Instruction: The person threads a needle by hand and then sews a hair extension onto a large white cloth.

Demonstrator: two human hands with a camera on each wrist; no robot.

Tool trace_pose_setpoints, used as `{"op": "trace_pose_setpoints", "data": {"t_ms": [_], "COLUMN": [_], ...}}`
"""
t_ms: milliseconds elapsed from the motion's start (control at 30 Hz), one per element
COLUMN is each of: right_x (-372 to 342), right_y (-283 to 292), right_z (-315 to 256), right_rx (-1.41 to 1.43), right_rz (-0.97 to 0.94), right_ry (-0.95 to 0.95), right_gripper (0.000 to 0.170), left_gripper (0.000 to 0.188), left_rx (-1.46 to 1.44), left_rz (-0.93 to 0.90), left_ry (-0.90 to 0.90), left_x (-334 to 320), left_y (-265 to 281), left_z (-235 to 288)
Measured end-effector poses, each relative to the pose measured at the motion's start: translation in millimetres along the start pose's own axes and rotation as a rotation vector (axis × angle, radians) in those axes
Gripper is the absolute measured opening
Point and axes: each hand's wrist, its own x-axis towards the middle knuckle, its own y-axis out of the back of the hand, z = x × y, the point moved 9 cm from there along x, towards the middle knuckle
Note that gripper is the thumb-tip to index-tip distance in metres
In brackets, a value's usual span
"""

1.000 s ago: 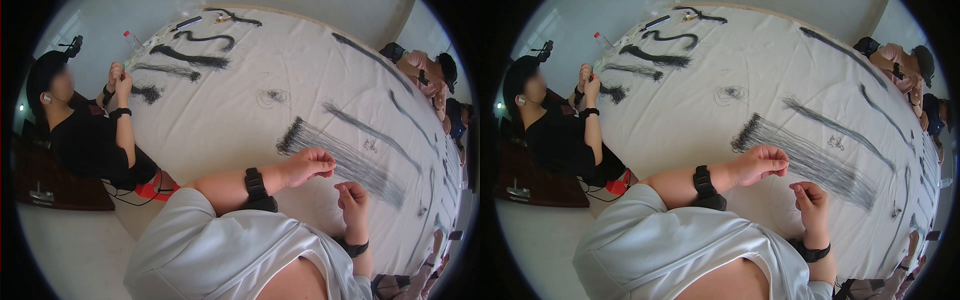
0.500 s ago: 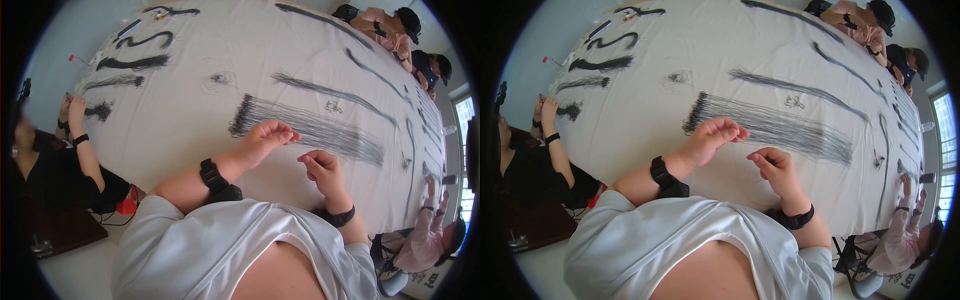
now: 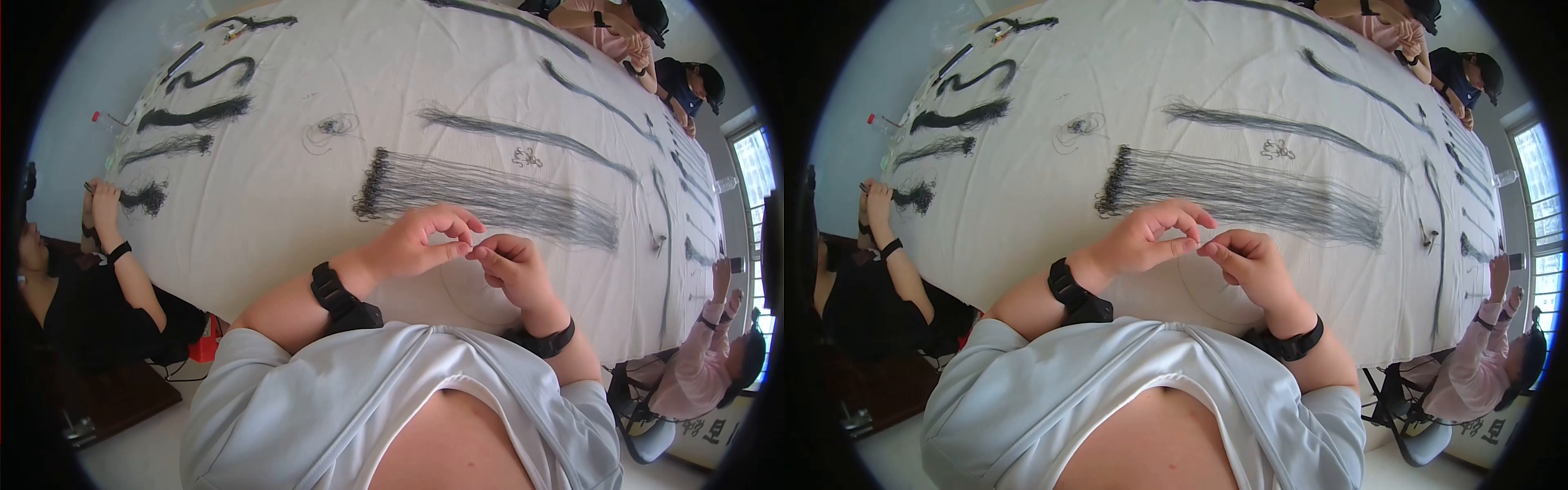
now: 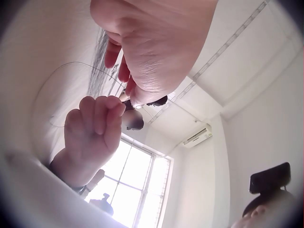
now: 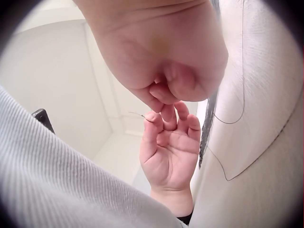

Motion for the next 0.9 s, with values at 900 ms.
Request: {"op": "trace_pose_setpoints", "data": {"t_ms": [900], "right_x": [6.1], "right_y": [5.0], "right_z": [-0.7], "right_rx": [0.214], "right_rz": [0.062], "right_ry": [0.084], "right_gripper": [0.011], "left_gripper": [0.010], "left_rx": [-0.225], "left_rz": [0.083], "left_ry": [0.088], "left_x": [-2.8], "left_y": [4.1], "left_z": [-28.2]}}
